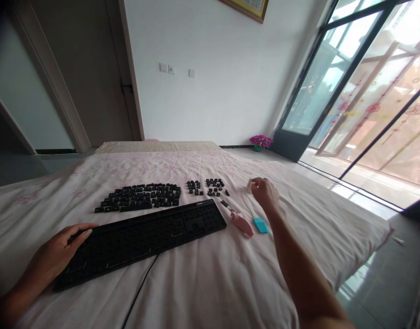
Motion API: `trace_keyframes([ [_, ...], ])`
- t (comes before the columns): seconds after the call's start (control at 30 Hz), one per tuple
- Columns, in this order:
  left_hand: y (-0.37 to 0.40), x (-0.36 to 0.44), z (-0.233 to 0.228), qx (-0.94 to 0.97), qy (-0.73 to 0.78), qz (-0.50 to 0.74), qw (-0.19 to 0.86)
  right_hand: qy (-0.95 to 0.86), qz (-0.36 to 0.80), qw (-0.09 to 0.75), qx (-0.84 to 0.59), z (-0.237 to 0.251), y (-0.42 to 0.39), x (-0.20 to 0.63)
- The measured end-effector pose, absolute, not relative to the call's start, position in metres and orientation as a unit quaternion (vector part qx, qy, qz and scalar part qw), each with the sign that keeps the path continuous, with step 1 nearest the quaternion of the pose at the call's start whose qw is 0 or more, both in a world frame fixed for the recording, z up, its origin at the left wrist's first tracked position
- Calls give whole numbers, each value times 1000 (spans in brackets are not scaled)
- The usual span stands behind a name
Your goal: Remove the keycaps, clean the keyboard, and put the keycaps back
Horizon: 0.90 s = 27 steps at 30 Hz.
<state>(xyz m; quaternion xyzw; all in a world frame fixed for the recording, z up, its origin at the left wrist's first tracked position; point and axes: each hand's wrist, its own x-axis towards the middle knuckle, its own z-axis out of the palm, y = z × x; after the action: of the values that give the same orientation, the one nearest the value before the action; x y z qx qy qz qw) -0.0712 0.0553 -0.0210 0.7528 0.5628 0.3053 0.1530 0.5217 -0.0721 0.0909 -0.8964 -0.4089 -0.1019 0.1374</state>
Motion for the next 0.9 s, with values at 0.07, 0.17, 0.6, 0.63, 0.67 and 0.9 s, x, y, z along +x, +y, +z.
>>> trace_keyframes([
  [0.07,55,-72,-21,753,565,302,150,-364,-120,145,-912,93,-54,536],
  [0.17,55,-72,-20,755,563,301,148,-330,-79,139,-930,93,-30,551],
  [0.6,52,-72,-22,769,525,350,100,-312,-59,141,-938,65,-11,583],
  [0.63,52,-71,-22,772,525,345,95,-311,-61,145,-937,65,-12,584],
  [0.67,52,-71,-22,776,523,342,89,-311,-63,148,-937,66,-13,584],
  [0.9,47,-66,-13,782,515,347,53,-332,-32,145,-932,69,-18,589],
])
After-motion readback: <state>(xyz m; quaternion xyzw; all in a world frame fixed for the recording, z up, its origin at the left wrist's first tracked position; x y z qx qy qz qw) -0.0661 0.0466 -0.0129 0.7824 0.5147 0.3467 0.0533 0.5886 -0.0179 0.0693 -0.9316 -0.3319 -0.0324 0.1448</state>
